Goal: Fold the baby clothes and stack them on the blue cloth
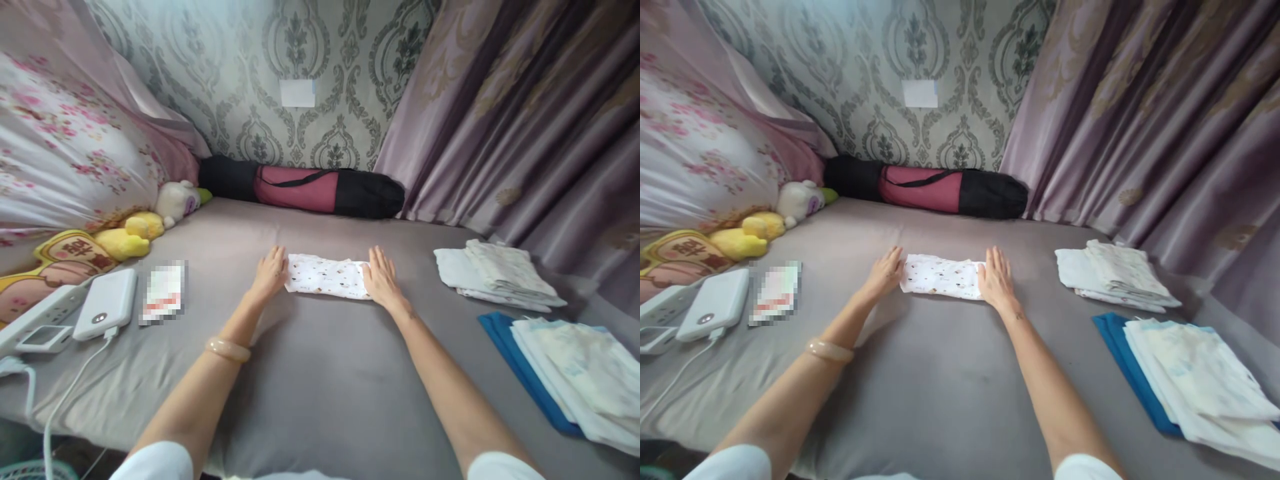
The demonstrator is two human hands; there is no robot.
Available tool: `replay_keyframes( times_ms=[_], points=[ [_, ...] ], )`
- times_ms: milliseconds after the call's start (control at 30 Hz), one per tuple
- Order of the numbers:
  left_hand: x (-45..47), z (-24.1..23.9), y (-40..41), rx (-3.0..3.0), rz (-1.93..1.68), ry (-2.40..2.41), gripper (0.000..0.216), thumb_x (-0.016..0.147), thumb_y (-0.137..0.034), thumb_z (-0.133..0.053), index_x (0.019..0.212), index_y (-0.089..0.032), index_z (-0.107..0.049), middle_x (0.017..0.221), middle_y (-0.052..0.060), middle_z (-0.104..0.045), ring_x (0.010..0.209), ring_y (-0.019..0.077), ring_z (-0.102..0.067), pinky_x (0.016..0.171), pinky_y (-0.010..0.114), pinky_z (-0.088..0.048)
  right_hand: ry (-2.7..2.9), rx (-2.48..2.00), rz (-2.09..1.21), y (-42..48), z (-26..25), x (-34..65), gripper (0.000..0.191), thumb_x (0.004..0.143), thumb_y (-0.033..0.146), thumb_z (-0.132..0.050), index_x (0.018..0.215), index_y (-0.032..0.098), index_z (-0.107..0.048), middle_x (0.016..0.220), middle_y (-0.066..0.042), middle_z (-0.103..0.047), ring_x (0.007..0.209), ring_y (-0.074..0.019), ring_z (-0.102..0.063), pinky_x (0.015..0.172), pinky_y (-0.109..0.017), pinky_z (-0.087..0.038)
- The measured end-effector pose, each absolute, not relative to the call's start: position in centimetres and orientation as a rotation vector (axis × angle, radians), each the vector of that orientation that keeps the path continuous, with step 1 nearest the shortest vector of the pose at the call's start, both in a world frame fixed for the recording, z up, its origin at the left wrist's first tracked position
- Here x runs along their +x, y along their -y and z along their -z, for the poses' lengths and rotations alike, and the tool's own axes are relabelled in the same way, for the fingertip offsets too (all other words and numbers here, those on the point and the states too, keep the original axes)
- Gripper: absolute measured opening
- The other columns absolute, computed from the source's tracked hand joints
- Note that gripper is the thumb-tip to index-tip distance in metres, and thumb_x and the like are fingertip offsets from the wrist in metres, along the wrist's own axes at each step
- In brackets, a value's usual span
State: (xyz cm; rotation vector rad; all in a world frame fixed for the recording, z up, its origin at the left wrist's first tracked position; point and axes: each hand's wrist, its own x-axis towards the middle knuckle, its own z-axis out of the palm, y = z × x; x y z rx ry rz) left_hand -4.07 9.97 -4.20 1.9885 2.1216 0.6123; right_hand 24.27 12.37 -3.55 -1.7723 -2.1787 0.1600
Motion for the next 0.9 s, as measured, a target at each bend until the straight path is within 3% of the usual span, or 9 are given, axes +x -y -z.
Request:
replay_keyframes(
  times_ms=[133, 367, 433, 567, 633, 767, 900],
  points=[
    [0.8, 3.7, -8.5, 2.319, -0.603, -2.032, 0.055, 0.098, -0.036, -0.028, 0.146, -0.012, -0.038, 0.156, 0.013, -0.031, 0.148, 0.0284, -0.017, 0.119, 0.049, -0.010, 2.345, -1.448, 0.055, -10.4, 3.5, 19.6, 0.061, 0.098, 0.031, -0.022, 0.152, 0.005, -0.022, 0.160, -0.012, -0.015, 0.149, -0.0228, -0.005, 0.120, -0.045, -0.005],
    [2.0, 4.7, -8.9, 2.345, -0.192, -1.798, 0.053, 0.099, -0.039, -0.027, 0.145, -0.016, -0.041, 0.154, 0.014, -0.035, 0.143, 0.0303, -0.029, 0.116, 0.052, -0.020, 2.611, -1.478, -0.338, -10.2, 5.2, 18.4, 0.060, 0.098, 0.033, -0.019, 0.149, 0.004, -0.032, 0.157, -0.014, -0.026, 0.146, -0.0223, -0.020, 0.119, -0.041, -0.016],
    [1.8, 4.1, -9.0, 2.337, -0.246, -1.836, 0.054, 0.099, -0.041, -0.027, 0.144, -0.015, -0.041, 0.155, 0.014, -0.034, 0.144, 0.0300, -0.027, 0.116, 0.051, -0.019, 2.567, -1.498, -0.392, -10.4, 4.2, 18.9, 0.061, 0.099, 0.036, -0.016, 0.150, 0.006, -0.030, 0.157, -0.013, -0.025, 0.146, -0.0211, -0.020, 0.119, -0.040, -0.017],
    [2.0, 4.1, -8.6, 2.334, -0.595, -2.039, 0.059, 0.098, -0.044, -0.024, 0.149, -0.015, -0.034, 0.158, 0.013, -0.028, 0.148, 0.0281, -0.015, 0.119, 0.049, -0.008, 2.325, -1.522, -0.057, -10.3, 3.4, 19.8, 0.061, 0.099, 0.036, -0.018, 0.153, 0.008, -0.023, 0.160, -0.011, -0.016, 0.148, -0.0211, -0.007, 0.120, -0.044, -0.006],
    [1.9, 4.7, -8.5, 2.316, -0.522, -2.000, 0.059, 0.098, -0.044, -0.026, 0.148, -0.013, -0.035, 0.156, 0.015, -0.031, 0.147, 0.0294, -0.018, 0.119, 0.049, -0.010, 2.346, -1.568, -0.032, -10.3, 4.0, 20.2, 0.061, 0.098, 0.034, -0.021, 0.152, 0.005, -0.025, 0.160, -0.013, -0.018, 0.148, -0.0221, -0.009, 0.120, -0.042, -0.006],
    [1.2, 5.0, -9.0, 2.261, -0.261, -1.876, 0.056, 0.098, -0.045, -0.028, 0.144, -0.016, -0.041, 0.152, 0.015, -0.038, 0.143, 0.0304, -0.028, 0.116, 0.050, -0.020, 2.496, -1.684, -0.309, -11.0, 4.6, 21.2, 0.061, 0.098, 0.035, -0.022, 0.149, 0.002, -0.032, 0.157, -0.016, -0.025, 0.146, -0.0238, -0.021, 0.119, -0.039, -0.014],
    [0.9, 4.4, -9.3, 2.234, -0.479, -2.091, 0.062, 0.098, -0.047, -0.020, 0.148, -0.013, -0.033, 0.157, 0.016, -0.029, 0.148, 0.0297, -0.015, 0.118, 0.050, -0.011, 2.331, -1.676, -0.196, -11.4, 4.2, 21.7, 0.062, 0.100, 0.038, -0.016, 0.152, 0.007, -0.025, 0.158, -0.014, -0.023, 0.147, -0.0232, -0.015, 0.120, -0.044, -0.009]
  ],
)
